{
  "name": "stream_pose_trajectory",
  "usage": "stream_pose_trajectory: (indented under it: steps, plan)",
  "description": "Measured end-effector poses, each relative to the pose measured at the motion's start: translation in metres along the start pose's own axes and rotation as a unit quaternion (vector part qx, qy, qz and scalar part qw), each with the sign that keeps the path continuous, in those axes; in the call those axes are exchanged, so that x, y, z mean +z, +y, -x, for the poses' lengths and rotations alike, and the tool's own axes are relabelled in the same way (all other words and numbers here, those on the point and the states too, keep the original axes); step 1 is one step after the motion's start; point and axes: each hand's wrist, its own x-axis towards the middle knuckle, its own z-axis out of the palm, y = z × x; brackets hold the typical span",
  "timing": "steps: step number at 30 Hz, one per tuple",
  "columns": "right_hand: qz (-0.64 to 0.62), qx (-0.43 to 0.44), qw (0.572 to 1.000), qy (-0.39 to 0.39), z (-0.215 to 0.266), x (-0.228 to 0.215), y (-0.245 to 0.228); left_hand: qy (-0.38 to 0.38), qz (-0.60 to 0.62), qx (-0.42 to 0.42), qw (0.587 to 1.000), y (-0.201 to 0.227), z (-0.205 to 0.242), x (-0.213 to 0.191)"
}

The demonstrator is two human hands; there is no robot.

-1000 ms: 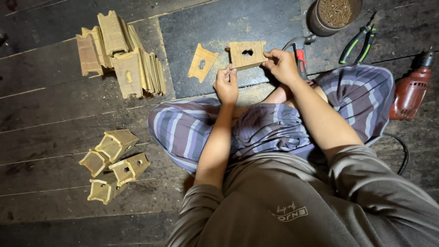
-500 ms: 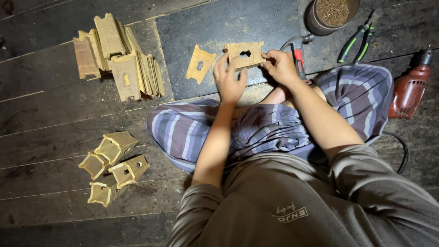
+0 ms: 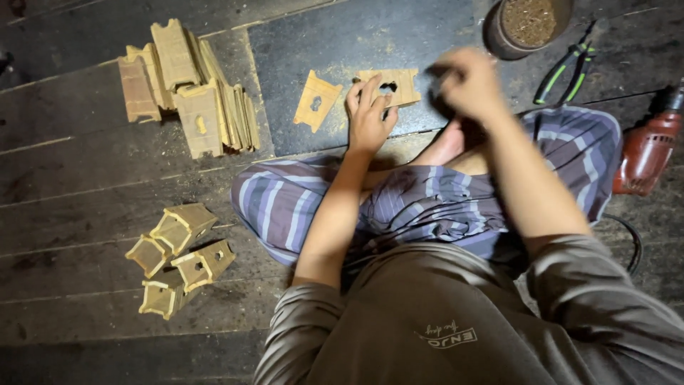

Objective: The person sits on the floor and assembles small wooden pieces by hand. They use pliers to remove a small metal pin from a wooden piece, then use a hammer to drive nails into the wood to join the parts together. The person repeats this process with multiple wooden components.

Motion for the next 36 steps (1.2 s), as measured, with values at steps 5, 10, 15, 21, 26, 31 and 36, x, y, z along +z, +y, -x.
stream_pose_trajectory:
  steps: [5, 10, 15, 21, 26, 31, 36]
  plan:
    - [0.331, 0.004, 0.92, 0.211, -0.032, -0.083, 0.13, 0.01, 0.022, -0.004, 1.0, 0.001, -0.001, 0.002]
    - [0.401, 0.284, 0.87, -0.038, -0.056, -0.1, 0.148, 0.021, 0.015, 0.004, 1.0, 0.0, -0.002, 0.004]
    - [0.374, 0.335, 0.86, -0.097, -0.071, -0.103, 0.118, 0.028, 0.01, 0.005, 1.0, 0.0, -0.002, 0.006]
    - [0.4, 0.338, 0.842, -0.126, -0.071, -0.104, 0.107, 0.034, 0.012, 0.015, 0.999, 0.001, -0.003, 0.004]
    - [0.386, 0.255, 0.881, -0.095, -0.06, -0.107, 0.139, 0.025, 0.014, -0.002, 1.0, 0.003, 0.0, 0.004]
    - [0.308, 0.082, 0.936, 0.152, -0.031, -0.112, 0.197, 0.05, 0.007, 0.021, 0.998, 0.003, 0.0, 0.003]
    - [0.293, 0.044, 0.922, 0.25, -0.031, -0.117, 0.208, 0.058, 0.005, 0.026, 0.998, 0.001, -0.003, 0.008]
